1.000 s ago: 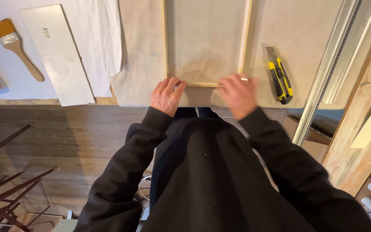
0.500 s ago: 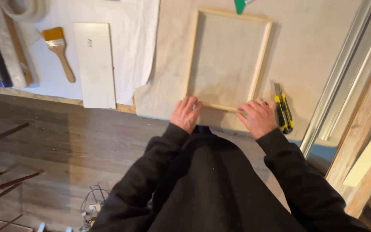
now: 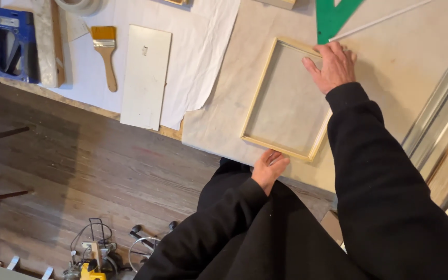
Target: Assembling a picture frame by measuring, trimming, and fitting wooden spacers inside the frame.
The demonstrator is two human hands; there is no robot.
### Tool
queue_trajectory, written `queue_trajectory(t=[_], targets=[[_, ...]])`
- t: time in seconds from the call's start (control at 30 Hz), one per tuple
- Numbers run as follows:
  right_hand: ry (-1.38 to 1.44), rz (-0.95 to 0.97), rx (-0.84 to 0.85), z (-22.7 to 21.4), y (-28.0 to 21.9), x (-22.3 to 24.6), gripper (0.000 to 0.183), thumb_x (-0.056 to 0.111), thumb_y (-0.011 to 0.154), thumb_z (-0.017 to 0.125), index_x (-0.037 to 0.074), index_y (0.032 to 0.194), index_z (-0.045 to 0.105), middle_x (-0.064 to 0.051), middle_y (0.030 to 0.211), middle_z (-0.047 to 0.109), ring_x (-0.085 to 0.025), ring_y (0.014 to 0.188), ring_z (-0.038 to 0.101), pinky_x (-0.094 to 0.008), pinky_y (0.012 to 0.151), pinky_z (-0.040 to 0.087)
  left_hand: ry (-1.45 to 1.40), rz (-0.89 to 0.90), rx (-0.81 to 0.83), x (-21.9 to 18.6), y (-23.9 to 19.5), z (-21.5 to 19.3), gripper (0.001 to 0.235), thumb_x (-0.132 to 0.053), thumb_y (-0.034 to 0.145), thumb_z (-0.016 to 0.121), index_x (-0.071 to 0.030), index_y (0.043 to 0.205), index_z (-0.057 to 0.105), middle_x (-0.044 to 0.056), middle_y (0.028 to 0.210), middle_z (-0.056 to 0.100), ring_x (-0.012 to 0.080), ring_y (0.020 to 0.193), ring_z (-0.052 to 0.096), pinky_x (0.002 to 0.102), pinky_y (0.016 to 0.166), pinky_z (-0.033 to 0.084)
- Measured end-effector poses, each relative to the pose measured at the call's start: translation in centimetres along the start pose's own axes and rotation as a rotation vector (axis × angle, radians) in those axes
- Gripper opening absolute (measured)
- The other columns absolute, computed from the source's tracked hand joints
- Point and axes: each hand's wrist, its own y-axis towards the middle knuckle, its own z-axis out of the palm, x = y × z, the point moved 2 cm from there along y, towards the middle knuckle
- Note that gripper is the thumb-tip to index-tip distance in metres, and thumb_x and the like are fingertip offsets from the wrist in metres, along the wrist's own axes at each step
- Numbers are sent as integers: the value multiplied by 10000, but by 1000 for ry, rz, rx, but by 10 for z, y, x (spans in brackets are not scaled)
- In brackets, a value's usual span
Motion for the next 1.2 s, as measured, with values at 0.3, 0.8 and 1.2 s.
queue_trajectory(t=[0.3,0.8,1.2], targets=[[156,59,-135,-68,-26,16,344,270,1077,759,13,1291,677,-194,1235,596,-414,1105,573,-511,1020,463,34,203,-129,-15,-23,17,779,78,793,752,32,1525,491,183,1408,572,287,1320,539,389,1039,573],[2249,944,-196,-4,-302,138,423,37,955,625,-47,1370,636,-198,1376,696,-367,1363,597,-565,1154,481,1747,1289,-81,-213,124,145,521,-281,757,794,-260,1271,707,19,1264,608,306,1159,587,478,1054,419],[2295,1548,-149,-23,-250,199,364,81,1013,568,-155,1289,593,-222,1342,611,-259,1212,578,-475,1234,417,1935,1199,124,-183,202,130,471,-366,744,775,-294,1209,766,42,1192,614,332,1049,586,470,1003,410]])
